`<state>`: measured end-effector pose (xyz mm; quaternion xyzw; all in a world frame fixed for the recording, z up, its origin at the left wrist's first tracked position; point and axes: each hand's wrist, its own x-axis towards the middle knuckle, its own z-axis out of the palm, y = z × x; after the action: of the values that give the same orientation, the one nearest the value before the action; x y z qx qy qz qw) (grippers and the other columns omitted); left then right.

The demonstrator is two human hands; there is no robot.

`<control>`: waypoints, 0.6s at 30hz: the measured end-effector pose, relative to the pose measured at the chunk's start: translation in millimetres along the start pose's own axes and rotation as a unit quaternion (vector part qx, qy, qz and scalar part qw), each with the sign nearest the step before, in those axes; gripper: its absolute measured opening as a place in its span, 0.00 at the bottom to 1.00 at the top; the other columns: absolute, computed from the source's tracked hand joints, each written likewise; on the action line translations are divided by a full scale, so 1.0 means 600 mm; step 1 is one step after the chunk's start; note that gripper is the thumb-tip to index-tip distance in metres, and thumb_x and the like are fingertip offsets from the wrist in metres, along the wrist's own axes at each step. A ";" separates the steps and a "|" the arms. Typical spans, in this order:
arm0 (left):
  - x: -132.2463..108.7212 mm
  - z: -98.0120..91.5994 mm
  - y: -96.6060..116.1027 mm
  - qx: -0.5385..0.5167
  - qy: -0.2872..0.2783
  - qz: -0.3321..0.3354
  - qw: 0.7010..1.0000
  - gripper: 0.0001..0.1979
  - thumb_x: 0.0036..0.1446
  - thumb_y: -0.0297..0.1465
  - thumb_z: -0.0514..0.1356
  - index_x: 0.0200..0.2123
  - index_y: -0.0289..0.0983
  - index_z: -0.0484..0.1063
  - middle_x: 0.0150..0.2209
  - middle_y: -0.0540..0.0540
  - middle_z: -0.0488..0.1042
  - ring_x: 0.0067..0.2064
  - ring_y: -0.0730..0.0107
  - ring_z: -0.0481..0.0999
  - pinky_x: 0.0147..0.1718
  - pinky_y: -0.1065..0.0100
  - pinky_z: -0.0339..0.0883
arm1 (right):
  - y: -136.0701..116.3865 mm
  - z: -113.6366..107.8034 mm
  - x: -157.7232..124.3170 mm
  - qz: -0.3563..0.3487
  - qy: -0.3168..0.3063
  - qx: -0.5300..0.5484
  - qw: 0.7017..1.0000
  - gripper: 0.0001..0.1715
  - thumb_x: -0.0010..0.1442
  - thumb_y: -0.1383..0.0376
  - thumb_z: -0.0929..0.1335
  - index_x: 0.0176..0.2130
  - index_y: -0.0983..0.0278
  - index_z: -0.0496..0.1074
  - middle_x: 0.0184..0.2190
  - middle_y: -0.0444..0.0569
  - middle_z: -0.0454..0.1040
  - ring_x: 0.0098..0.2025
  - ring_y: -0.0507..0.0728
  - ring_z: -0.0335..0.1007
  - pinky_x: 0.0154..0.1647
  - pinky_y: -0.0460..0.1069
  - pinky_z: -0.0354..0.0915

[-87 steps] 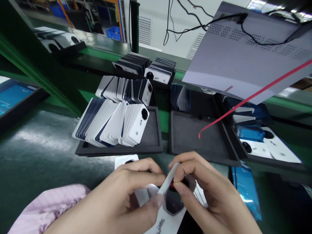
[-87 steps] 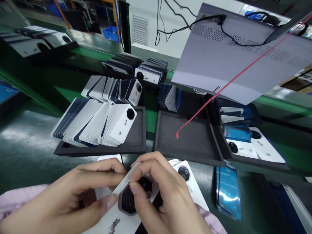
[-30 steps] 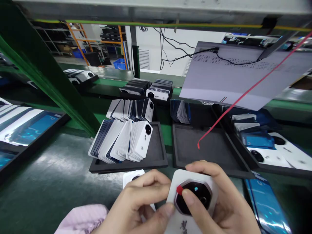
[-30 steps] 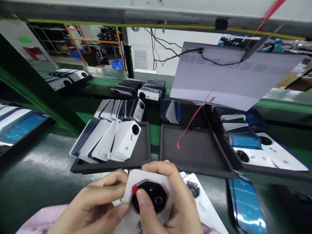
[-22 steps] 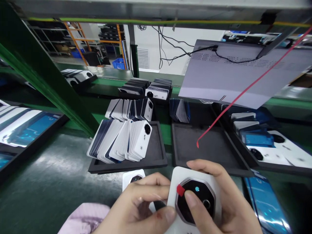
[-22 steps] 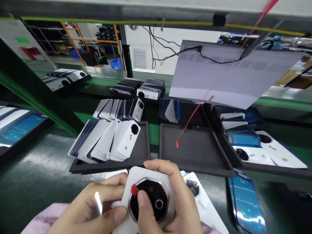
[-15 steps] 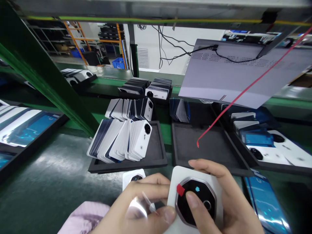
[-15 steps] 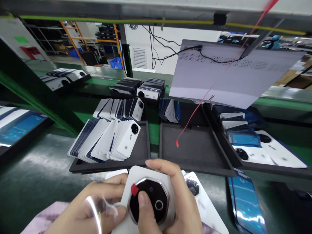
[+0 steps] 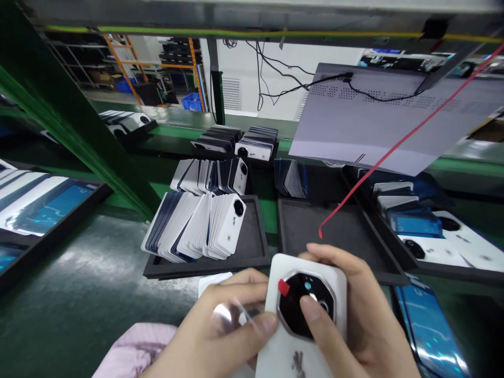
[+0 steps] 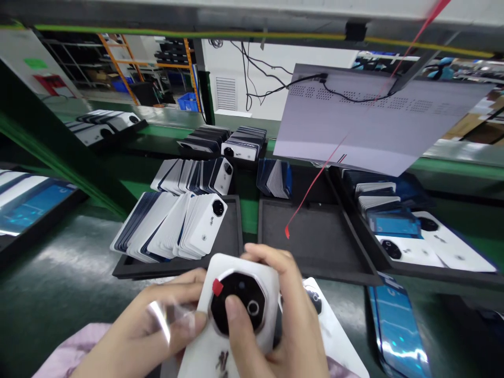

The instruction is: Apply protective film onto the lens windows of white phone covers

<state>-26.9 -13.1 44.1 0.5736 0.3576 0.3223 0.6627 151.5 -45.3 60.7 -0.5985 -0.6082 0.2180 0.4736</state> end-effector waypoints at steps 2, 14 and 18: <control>0.001 -0.001 -0.003 0.057 0.052 0.033 0.996 0.11 0.67 0.34 0.60 0.47 0.51 0.82 0.41 0.48 0.73 0.41 0.67 0.74 0.33 0.75 0.71 | 0.011 -0.002 0.005 -0.104 0.067 -0.093 0.988 0.13 0.66 0.63 0.66 0.51 0.52 0.69 0.52 0.49 0.66 0.54 0.64 0.66 0.50 0.58 0.63; 0.006 0.000 -0.018 0.218 0.132 0.175 0.951 0.17 0.66 0.22 0.55 0.51 0.47 0.75 0.44 0.50 0.71 0.41 0.74 0.74 0.31 0.82 0.70 | 0.028 0.017 0.012 -0.264 -0.088 -0.169 0.945 0.14 0.63 0.64 0.71 0.49 0.58 0.71 0.55 0.53 0.61 0.54 0.66 0.56 0.49 0.59 0.64; 0.008 0.003 -0.018 0.230 0.135 0.181 0.947 0.20 0.66 0.21 0.56 0.52 0.50 0.74 0.43 0.52 0.71 0.39 0.78 0.75 0.32 0.85 0.70 | 0.030 0.014 0.012 -0.242 -0.102 -0.159 0.952 0.17 0.63 0.63 0.72 0.51 0.57 0.69 0.52 0.51 0.62 0.52 0.64 0.58 0.46 0.56 0.67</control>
<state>-22.8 -11.3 33.3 0.7164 0.3983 0.4201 0.3895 154.9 -32.7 43.8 -0.4754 -0.8067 0.0568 0.3465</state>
